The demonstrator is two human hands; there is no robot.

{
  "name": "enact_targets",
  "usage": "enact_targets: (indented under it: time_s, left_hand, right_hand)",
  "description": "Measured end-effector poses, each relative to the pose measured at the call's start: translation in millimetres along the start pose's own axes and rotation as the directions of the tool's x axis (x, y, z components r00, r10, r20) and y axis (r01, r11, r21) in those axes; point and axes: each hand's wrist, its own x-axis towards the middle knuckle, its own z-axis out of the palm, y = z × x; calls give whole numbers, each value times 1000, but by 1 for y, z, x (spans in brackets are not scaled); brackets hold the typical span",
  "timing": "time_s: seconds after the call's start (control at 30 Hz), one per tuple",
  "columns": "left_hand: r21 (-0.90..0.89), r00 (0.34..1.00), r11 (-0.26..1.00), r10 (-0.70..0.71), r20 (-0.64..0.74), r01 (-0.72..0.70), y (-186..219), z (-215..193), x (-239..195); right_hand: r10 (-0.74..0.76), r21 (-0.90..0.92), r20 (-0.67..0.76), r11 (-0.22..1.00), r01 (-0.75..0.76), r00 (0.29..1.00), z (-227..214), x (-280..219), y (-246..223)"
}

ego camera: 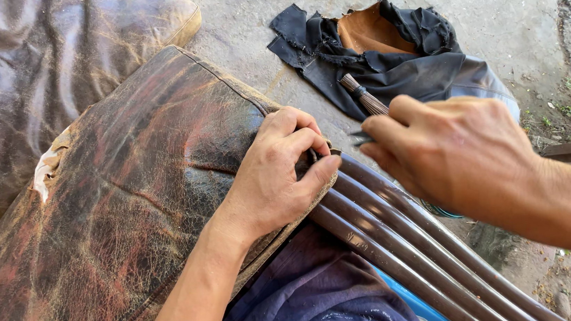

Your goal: The person uses a small knife to carefully cut the stitching along the edge of a worn leather cushion. They work along the seam to detach the zipper from the leather, eventually pulling the zipper tape away from the cushion edge.

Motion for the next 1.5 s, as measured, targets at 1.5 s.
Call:
enact_targets:
  time_s: [1.5]
  left_hand:
    - [-13,1000,1000,-27,-14,27,-7,3,-3]
  right_hand:
    - [-107,9,-223,994,112,969,39,-3,-30]
